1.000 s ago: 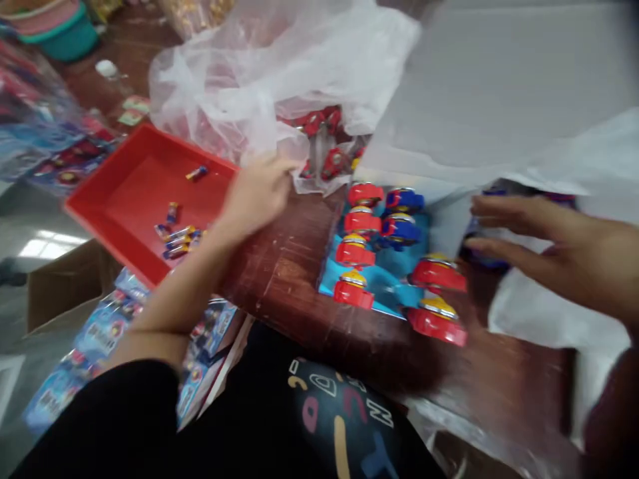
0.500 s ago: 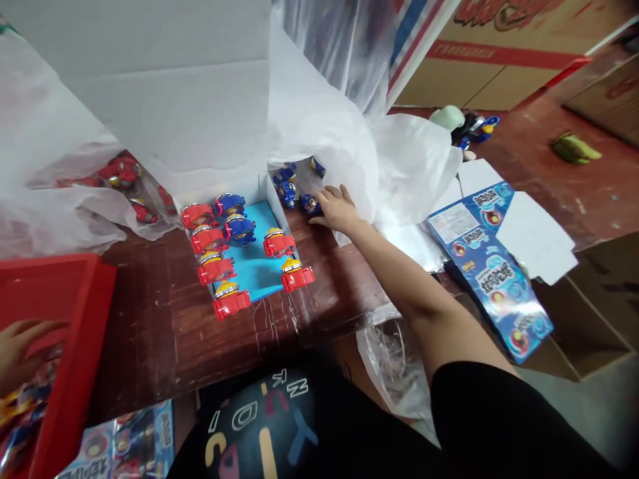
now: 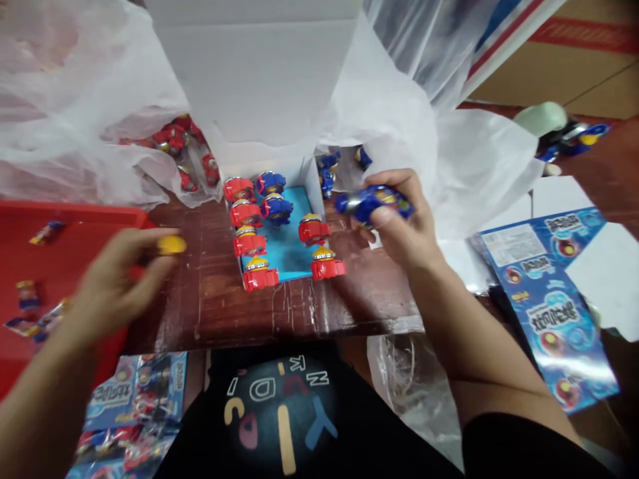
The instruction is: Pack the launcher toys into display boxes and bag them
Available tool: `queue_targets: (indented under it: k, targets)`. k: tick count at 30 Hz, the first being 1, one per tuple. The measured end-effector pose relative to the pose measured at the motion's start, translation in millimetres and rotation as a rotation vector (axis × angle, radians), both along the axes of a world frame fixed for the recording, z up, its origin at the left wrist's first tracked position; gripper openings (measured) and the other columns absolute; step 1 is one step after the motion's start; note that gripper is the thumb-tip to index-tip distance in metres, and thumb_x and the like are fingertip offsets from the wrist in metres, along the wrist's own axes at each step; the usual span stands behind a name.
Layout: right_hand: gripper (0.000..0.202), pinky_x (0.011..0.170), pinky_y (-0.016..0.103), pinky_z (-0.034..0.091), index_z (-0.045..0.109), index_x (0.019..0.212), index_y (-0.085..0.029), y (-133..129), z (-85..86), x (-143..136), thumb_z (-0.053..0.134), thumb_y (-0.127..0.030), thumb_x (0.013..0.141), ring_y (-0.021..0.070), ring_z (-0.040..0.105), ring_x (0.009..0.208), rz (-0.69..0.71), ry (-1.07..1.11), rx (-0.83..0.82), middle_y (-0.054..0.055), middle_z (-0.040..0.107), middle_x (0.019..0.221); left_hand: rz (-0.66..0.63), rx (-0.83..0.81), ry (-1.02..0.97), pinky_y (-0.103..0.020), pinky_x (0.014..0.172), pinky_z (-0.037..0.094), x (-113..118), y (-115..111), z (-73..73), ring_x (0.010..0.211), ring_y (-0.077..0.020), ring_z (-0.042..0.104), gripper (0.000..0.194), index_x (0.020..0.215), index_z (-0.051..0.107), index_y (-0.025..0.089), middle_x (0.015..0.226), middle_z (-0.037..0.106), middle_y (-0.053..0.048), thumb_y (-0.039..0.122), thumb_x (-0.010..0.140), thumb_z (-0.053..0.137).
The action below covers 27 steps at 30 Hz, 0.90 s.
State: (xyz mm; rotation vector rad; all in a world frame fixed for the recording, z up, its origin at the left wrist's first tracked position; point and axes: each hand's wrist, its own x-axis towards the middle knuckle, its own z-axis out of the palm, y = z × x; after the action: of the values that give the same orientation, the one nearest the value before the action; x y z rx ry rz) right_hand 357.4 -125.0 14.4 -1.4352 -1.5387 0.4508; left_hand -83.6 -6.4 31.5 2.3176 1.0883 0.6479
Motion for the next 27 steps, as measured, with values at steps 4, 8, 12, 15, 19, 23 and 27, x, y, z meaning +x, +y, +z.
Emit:
queue_targets:
  k: [4, 8, 12, 15, 19, 23, 27]
  targets:
    - [0.054, 0.087, 0.041, 0.058, 0.053, 0.124, -0.027, 7.5, 23.4, -60.2, 0.079, -0.053, 0.085, 0.0243, 0.067, 0.105, 0.37, -0.18, 0.212, 0.007, 0.065, 0.115, -0.399, -0.113, -0.124, -0.027, 0.086, 0.052, 98.7, -39.5, 7.2, 0.096, -0.0142, 0.064, 0.029, 0.134, 0.063, 0.028, 0.111, 0.067, -0.001, 0.031, 0.105, 0.059]
    - [0.05, 0.079, 0.038, 0.058, 0.054, 0.12, -0.028, 7.1, 19.4, -73.8, 0.08, -0.052, 0.084, 0.0245, 0.068, 0.107, 0.463, -0.305, 0.185, 0.007, 0.067, 0.114, -0.419, -0.174, -0.135, -0.024, 0.085, 0.054, 109.0, -47.0, 4.0, 0.098, -0.0141, 0.068, 0.021, 0.122, 0.068, 0.021, 0.111, 0.072, -0.004, 0.031, 0.107, 0.057]
    - [0.051, 0.082, 0.038, 0.056, 0.052, 0.117, -0.028, -4.0, 21.0, -78.6, 0.083, -0.048, 0.082, 0.0215, 0.066, 0.097, 0.431, -0.097, 0.217, 0.004, 0.065, 0.107, -0.434, 0.056, -0.18, -0.026, 0.087, 0.056, 103.1, -51.5, -0.3, 0.097, -0.0163, 0.067, 0.025, 0.123, 0.066, 0.014, 0.109, 0.07, -0.009, 0.029, 0.106, 0.057]
    - [0.047, 0.072, 0.032, 0.054, 0.053, 0.117, -0.026, -12.7, 28.7, -87.4, 0.082, -0.046, 0.086, 0.0156, 0.063, 0.084, 0.346, 0.092, -0.023, 0.002, 0.061, 0.103, -0.41, 0.339, -0.171, -0.028, 0.084, 0.057, 106.5, -54.4, -6.0, 0.094, -0.0186, 0.067, 0.028, 0.123, 0.067, 0.008, 0.106, 0.07, -0.013, 0.027, 0.106, 0.055]
    - [0.041, 0.062, 0.028, 0.051, 0.054, 0.114, -0.024, -14.2, 25.4, -90.4, 0.078, -0.046, 0.089, 0.0125, 0.058, 0.072, 0.351, 0.135, -0.162, 0.001, 0.061, 0.094, -0.363, 0.322, -0.152, -0.026, 0.076, 0.057, 114.5, -52.9, -5.6, 0.083, -0.016, 0.069, 0.027, 0.112, 0.071, 0.01, 0.096, 0.073, -0.009, 0.026, 0.108, 0.05]
    - [0.047, 0.075, 0.034, 0.057, 0.052, 0.119, -0.027, -5.6, 4.8, -84.5, 0.08, -0.044, 0.085, 0.0187, 0.064, 0.089, 0.379, -0.007, 0.215, 0.004, 0.061, 0.104, -0.17, 0.05, -0.185, -0.023, 0.055, 0.048, 124.2, -55.4, 9.0, 0.06, -0.0121, 0.064, 0.047, 0.077, 0.07, 0.015, 0.069, 0.068, -0.002, 0.034, 0.111, 0.043]
    - [0.055, 0.075, 0.034, 0.058, 0.052, 0.125, -0.031, -1.7, -0.3, -86.6, 0.083, -0.037, 0.079, 0.0195, 0.065, 0.093, 0.451, -0.133, 0.434, 0.003, 0.059, 0.109, -0.124, -0.088, -0.181, -0.024, 0.048, 0.043, 126.3, -61.0, 18.3, 0.052, -0.0118, 0.06, 0.052, 0.071, 0.069, 0.017, 0.059, 0.064, 0.001, 0.036, 0.111, 0.042]
